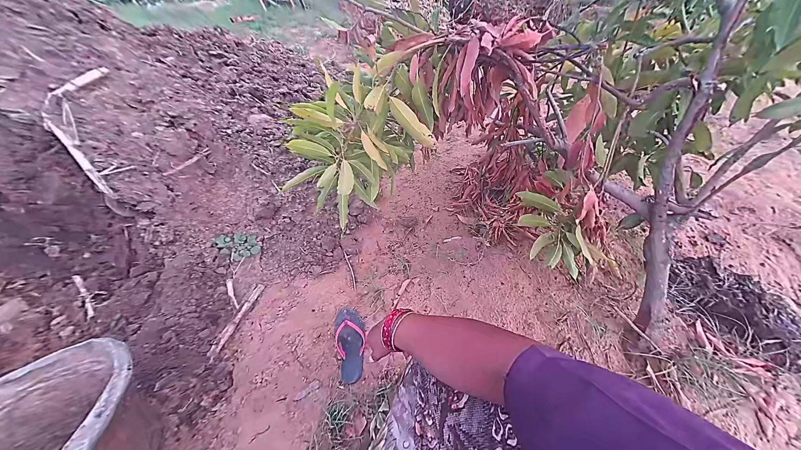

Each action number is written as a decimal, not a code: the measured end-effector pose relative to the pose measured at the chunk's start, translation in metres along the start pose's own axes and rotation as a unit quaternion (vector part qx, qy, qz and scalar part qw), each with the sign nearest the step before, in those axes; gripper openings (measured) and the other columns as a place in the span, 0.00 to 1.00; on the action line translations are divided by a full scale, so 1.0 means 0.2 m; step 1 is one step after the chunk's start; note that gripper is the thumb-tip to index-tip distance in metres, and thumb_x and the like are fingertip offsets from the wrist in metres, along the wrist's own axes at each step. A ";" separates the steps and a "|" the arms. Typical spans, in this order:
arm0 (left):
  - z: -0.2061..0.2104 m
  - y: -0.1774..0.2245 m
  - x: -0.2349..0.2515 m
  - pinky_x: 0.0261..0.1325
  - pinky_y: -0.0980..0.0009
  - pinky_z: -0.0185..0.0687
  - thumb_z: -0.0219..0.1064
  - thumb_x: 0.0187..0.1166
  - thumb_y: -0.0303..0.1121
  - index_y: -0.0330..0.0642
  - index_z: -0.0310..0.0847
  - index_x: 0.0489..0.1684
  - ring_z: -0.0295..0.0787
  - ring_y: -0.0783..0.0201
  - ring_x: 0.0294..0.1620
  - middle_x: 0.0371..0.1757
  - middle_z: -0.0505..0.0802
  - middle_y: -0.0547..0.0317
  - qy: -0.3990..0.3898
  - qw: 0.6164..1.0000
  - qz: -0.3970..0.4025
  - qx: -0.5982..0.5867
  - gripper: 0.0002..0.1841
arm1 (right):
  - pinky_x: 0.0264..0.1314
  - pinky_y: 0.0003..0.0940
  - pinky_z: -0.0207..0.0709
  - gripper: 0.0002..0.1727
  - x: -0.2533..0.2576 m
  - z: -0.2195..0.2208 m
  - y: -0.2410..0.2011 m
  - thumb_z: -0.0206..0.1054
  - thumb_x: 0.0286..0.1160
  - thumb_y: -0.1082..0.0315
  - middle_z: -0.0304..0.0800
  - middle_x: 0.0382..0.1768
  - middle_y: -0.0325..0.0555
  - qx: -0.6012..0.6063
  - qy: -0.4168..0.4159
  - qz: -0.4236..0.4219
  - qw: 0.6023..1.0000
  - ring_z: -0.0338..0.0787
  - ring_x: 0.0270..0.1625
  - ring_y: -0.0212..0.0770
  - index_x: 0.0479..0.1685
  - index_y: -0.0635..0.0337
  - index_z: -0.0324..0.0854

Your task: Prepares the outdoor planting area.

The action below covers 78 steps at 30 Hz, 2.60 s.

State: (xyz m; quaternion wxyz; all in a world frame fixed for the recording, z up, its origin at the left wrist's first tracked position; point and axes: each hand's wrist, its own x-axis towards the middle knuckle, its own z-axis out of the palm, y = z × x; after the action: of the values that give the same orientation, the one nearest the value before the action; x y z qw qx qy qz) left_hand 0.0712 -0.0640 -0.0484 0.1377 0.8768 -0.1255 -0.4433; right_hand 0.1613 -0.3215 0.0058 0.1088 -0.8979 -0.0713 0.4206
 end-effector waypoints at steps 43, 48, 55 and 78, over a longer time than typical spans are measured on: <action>-0.03 -0.01 0.02 0.92 0.40 0.56 0.56 0.93 0.51 0.47 0.58 0.95 0.68 0.39 0.90 0.88 0.74 0.36 -0.018 0.999 -0.033 -0.033 0.34 | 0.46 0.48 0.78 0.28 0.08 0.00 0.06 0.53 0.94 0.48 0.82 0.50 0.58 0.123 -0.040 0.062 0.990 0.82 0.39 0.47 0.74 0.63 0.75; -0.03 0.01 0.00 0.91 0.39 0.58 0.55 0.93 0.51 0.48 0.59 0.95 0.68 0.38 0.89 0.87 0.74 0.35 -0.018 0.999 -0.040 -0.024 0.33 | 0.50 0.51 0.79 0.28 0.05 -0.01 0.03 0.52 0.94 0.49 0.84 0.54 0.62 0.074 -0.043 0.064 0.994 0.85 0.43 0.50 0.69 0.69 0.77; -0.03 0.00 0.02 0.90 0.39 0.59 0.55 0.94 0.51 0.46 0.59 0.95 0.70 0.37 0.88 0.86 0.75 0.34 -0.019 0.999 -0.033 -0.018 0.33 | 0.46 0.43 0.79 0.46 0.02 -0.03 0.03 0.29 0.89 0.30 0.79 0.37 0.50 0.164 -0.049 0.057 0.984 0.80 0.33 0.44 0.72 0.60 0.78; -0.04 0.00 0.01 0.90 0.38 0.59 0.55 0.93 0.51 0.47 0.59 0.95 0.69 0.36 0.88 0.88 0.72 0.33 -0.026 0.998 -0.043 -0.027 0.33 | 0.92 0.53 0.60 0.60 -0.54 -0.13 -0.24 0.34 0.69 0.13 0.61 0.92 0.49 0.754 -0.066 -0.543 0.365 0.63 0.93 0.53 0.94 0.48 0.59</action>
State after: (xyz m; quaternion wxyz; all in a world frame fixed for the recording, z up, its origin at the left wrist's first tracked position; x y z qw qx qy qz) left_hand 0.0787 -0.0637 -0.0443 0.1388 0.8655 -0.0787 -0.4748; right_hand 0.1112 -0.3021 0.1140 0.9400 -0.1792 -0.2033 0.2071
